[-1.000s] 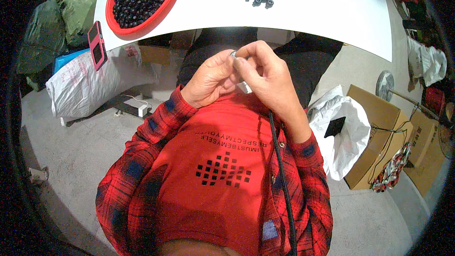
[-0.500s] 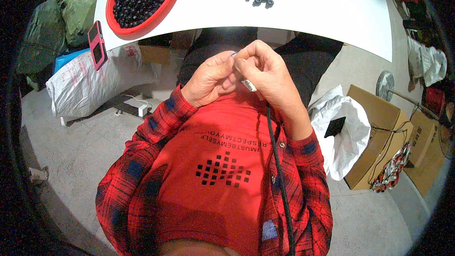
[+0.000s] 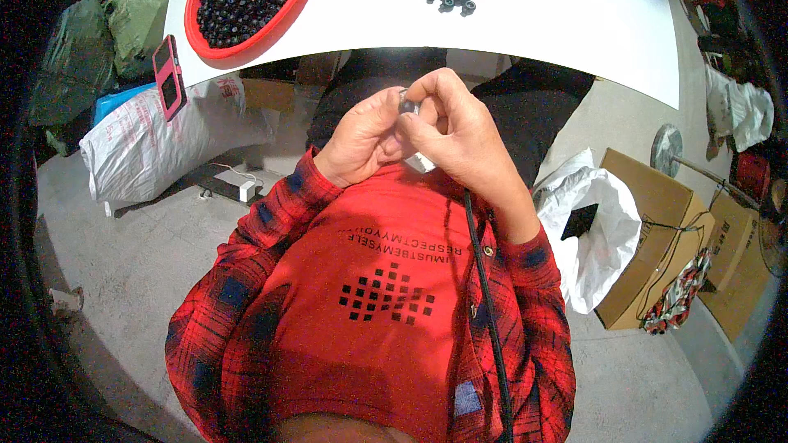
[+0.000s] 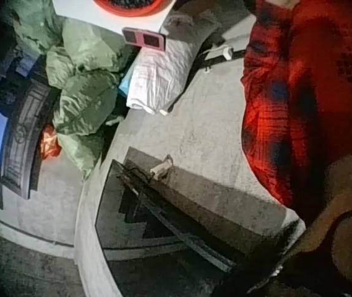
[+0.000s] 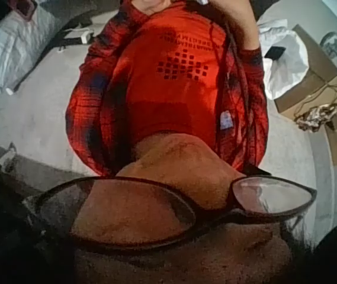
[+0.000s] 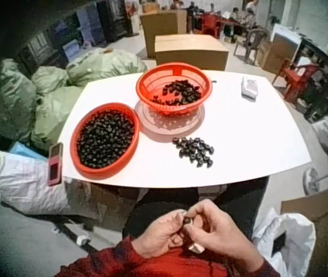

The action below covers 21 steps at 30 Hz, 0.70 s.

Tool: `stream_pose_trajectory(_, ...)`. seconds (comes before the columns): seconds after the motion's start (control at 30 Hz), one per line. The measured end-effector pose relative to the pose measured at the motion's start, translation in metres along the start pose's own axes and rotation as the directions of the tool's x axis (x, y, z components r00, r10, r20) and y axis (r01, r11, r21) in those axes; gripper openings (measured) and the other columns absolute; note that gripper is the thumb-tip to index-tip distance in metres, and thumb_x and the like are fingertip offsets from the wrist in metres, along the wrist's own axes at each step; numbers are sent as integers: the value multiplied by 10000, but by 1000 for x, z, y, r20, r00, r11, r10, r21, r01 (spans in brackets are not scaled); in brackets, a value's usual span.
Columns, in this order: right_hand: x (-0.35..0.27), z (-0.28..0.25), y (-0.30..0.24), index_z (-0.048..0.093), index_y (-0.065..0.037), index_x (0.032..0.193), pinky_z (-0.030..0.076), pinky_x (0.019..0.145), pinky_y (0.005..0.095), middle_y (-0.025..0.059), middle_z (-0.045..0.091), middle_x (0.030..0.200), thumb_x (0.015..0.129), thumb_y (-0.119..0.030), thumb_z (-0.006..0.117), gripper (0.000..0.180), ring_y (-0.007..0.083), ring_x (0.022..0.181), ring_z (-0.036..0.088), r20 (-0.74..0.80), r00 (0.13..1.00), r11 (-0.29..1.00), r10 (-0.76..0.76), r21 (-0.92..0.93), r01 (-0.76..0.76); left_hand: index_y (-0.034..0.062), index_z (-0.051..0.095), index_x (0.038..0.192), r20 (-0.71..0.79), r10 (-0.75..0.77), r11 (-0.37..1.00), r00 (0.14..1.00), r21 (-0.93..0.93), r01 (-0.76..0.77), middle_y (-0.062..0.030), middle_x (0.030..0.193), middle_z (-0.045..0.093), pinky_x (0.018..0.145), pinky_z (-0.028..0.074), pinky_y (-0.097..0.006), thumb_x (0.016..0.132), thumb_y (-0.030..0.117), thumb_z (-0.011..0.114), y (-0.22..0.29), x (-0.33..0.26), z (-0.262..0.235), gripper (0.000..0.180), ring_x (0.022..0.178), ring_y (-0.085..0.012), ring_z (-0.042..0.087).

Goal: The person assembles small black plastic components by hand at a work table.

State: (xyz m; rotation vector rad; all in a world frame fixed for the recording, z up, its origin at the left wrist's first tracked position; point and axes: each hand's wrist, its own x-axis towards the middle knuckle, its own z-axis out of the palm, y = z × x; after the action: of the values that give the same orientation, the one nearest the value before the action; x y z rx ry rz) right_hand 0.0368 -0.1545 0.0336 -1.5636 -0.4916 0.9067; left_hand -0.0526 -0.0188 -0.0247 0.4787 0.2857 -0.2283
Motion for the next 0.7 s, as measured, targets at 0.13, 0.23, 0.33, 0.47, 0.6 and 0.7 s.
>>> stream_pose_trajectory(0.13,-1,4,1,514,-5,942,384,514,200,-26,460,649,832,-81,641,185,31,585,447,-105,993,991,-56,-125,43,41,520,1029,-45,83,992,996,102,-78,26,777,512,457,333,-163,961,390,472,-1,0,10,359,553,-22,413)
stream_pose_trajectory(0.23,1,3,7,514,-16,915,379,500,207,-22,452,630,824,-82,653,179,34,569,440,-156,981,979,-115,-183,86,51,510,1059,-97,137,982,986,141,-122,23,826,526,463,346,-156,961,363,485,-1,0,12,328,571,-19,423)
stream_pose_trajectory(0.33,0,2,7,517,-26,893,384,497,213,-13,463,622,822,-82,659,168,41,564,450,-157,970,957,-186,-253,143,58,510,1065,-68,122,985,990,131,-113,23,835,530,457,340,-146,966,333,487,3,-1,9,293,573,-12,420)
stream_pose_trajectory(0.47,-4,4,2,512,-30,873,414,504,234,41,518,631,818,-100,675,186,78,557,500,-139,961,915,-240,-363,176,84,525,958,-91,90,988,992,132,-78,44,741,489,449,294,-148,949,351,509,7,-4,16,268,552,-15,405)
stream_pose_trajectory(0.6,-6,2,-1,508,-30,870,442,514,261,88,552,653,815,-125,688,211,133,554,555,-88,956,851,-281,-483,206,90,526,943,-93,72,989,993,135,-59,48,722,486,447,293,-149,950,355,508,9,-6,18,265,550,-13,406)
stream_pose_trajectory(0.7,-7,1,-3,515,-32,894,459,523,283,106,572,682,820,-126,680,203,180,566,591,-51,960,833,-274,-511,211,99,525,930,-85,77,984,993,166,-62,52,714,484,444,291,-150,949,372,506,7,-6,16,275,546,-12,403)
